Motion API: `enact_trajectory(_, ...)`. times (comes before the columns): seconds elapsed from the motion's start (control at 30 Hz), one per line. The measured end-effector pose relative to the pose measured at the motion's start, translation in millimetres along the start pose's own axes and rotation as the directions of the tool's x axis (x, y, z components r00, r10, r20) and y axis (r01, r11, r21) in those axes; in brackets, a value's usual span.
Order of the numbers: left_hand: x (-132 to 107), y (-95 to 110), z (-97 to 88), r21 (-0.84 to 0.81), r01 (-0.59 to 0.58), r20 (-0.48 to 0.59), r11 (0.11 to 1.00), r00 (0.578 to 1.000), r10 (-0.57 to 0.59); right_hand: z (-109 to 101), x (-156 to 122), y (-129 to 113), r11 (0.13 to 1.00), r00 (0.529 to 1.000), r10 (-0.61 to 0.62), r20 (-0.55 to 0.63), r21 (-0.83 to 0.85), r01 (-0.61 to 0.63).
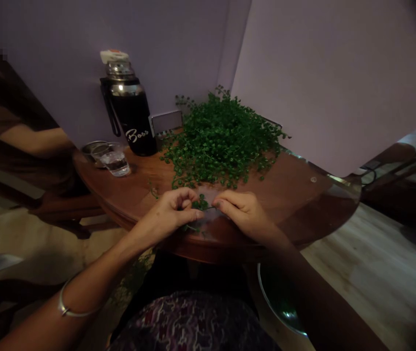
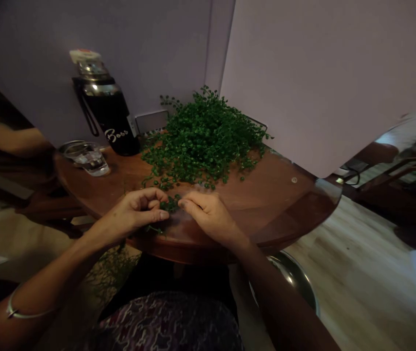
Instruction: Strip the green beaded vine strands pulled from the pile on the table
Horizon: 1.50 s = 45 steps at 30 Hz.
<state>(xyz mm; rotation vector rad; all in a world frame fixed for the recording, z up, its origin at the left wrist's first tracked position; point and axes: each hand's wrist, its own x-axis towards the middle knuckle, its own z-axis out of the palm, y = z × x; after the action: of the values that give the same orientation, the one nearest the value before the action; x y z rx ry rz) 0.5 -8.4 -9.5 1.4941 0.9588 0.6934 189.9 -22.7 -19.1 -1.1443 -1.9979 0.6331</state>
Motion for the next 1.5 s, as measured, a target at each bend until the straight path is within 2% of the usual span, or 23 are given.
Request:
enact_trajectory(0.1, 2.4, -2.6, 1.3, -0.032, 0.053, -0.054, 0.998, 0.997, -0.055, 10.8, 0.7, 4.8, 0.994, 0.995, -0.026, -0.092, -0.107, 0.016)
enact_trajectory(0.2, -1.0, -2.8, 2.4, -0.011, 0.007, -0.062, 1.0, 0.998, -0.007, 17.2, 3.5, 11.7, 0.995, 0.975, 0.023, -0.219, -0.09, -0.043)
enact_trajectory(0.27, -6.9, -0.4, 3.1, 0.017, -0.018, -0.047, 1.0, 0.999, 0.019, 14.5, 6.3, 15.5, 0.982, 0.92, 0.184, -0.345, 0.111, -0.155)
enact_trajectory(0.33, -13.2, 3.1, 3.5, 0.034, -0.022, -0.029, 0.999, 0.999, 0.023, 7.1, 8.8, 16.8, 0.877, 0.827, 0.398, -0.397, 0.429, -0.216)
enact_trajectory(0.37, -15.5, 4.6, 3.5, 0.039, -0.022, -0.023, 0.999, 0.999, 0.023, 2.8, 9.8, 16.4, 0.783, 0.797, 0.486, -0.358, 0.583, -0.216)
enact_trajectory(0.43, -16.8, 5.9, 3.2, 0.047, -0.024, -0.012, 0.999, 1.0, 0.025, -4.1, 11.3, 14.3, 0.558, 0.796, 0.576, -0.186, 0.801, -0.217)
enact_trajectory(0.5, -14.1, 4.5, 2.3, 0.044, -0.029, 0.006, 0.999, 1.0, 0.029, -6.2, 12.3, 12.4, 0.365, 0.827, 0.562, 0.016, 0.892, -0.265)
enact_trajectory(0.57, -9.5, 1.4, 0.7, 0.028, -0.013, 0.048, 1.0, 0.999, 0.012, -3.0, 12.7, 12.1, 0.266, 0.837, 0.53, 0.14, 0.909, -0.32)
enact_trajectory(0.6, -7.2, -0.1, -0.4, 0.017, 0.001, 0.077, 1.0, 0.997, -0.002, -0.2, 12.6, 12.4, 0.255, 0.835, 0.525, 0.165, 0.905, -0.34)
enact_trajectory(0.67, -3.8, -2.3, -2.8, -0.003, 0.023, 0.145, 1.0, 0.989, -0.022, 6.0, 11.7, 13.0, 0.298, 0.833, 0.523, 0.178, 0.878, -0.375)
enact_trajectory(0.73, -1.8, -3.2, -4.9, -0.013, 0.024, 0.192, 1.0, 0.981, -0.021, 10.6, 10.3, 12.3, 0.404, 0.848, 0.498, 0.182, 0.816, -0.413)
enact_trajectory(0.83, -0.2, -2.9, -6.1, -0.003, 0.0, 0.198, 1.0, 0.98, 0.001, 11.8, 8.5, 7.6, 0.632, 0.892, 0.391, 0.225, 0.639, -0.438)
enact_trajectory(0.93, 0.9, -2.9, -4.6, 0.005, -0.007, 0.165, 1.0, 0.986, 0.006, 8.9, 7.8, 1.4, 0.849, 0.941, 0.226, 0.252, 0.423, -0.317)
enact_trajectory(1.03, 1.7, -4.5, -2.4, -0.006, -0.007, 0.121, 1.0, 0.993, 0.007, 9.6, 7.1, -1.2, 0.92, 0.963, 0.135, 0.231, 0.332, -0.209)
enact_trajectory(1.13, 2.4, -7.4, -0.2, -0.036, -0.017, 0.075, 0.999, 0.997, 0.02, 17.9, 5.3, 0.8, 0.889, 0.964, 0.242, 0.109, 0.374, -0.265)
enact_trajectory(1.2, 3.2, -9.1, 1.5, -0.055, -0.031, 0.044, 0.998, 0.998, 0.033, 26.3, 4.2, 2.7, 0.825, 0.939, 0.342, 0.038, 0.465, -0.319)
enact_trajectory(1.37, 6.5, -10.6, 5.3, -0.097, -0.078, 0.016, 0.992, 0.997, 0.08, 38.0, 5.5, 3.4, 0.617, 0.876, 0.482, -0.025, 0.72, -0.319)
enact_trajectory(1.5, 3.4, -9.9, 2.7, -0.111, -0.016, 0.1, 0.994, 0.995, 0.027, 26.8, 8.8, 5.0, 0.408, 0.785, 0.614, -0.084, 0.885, -0.225)
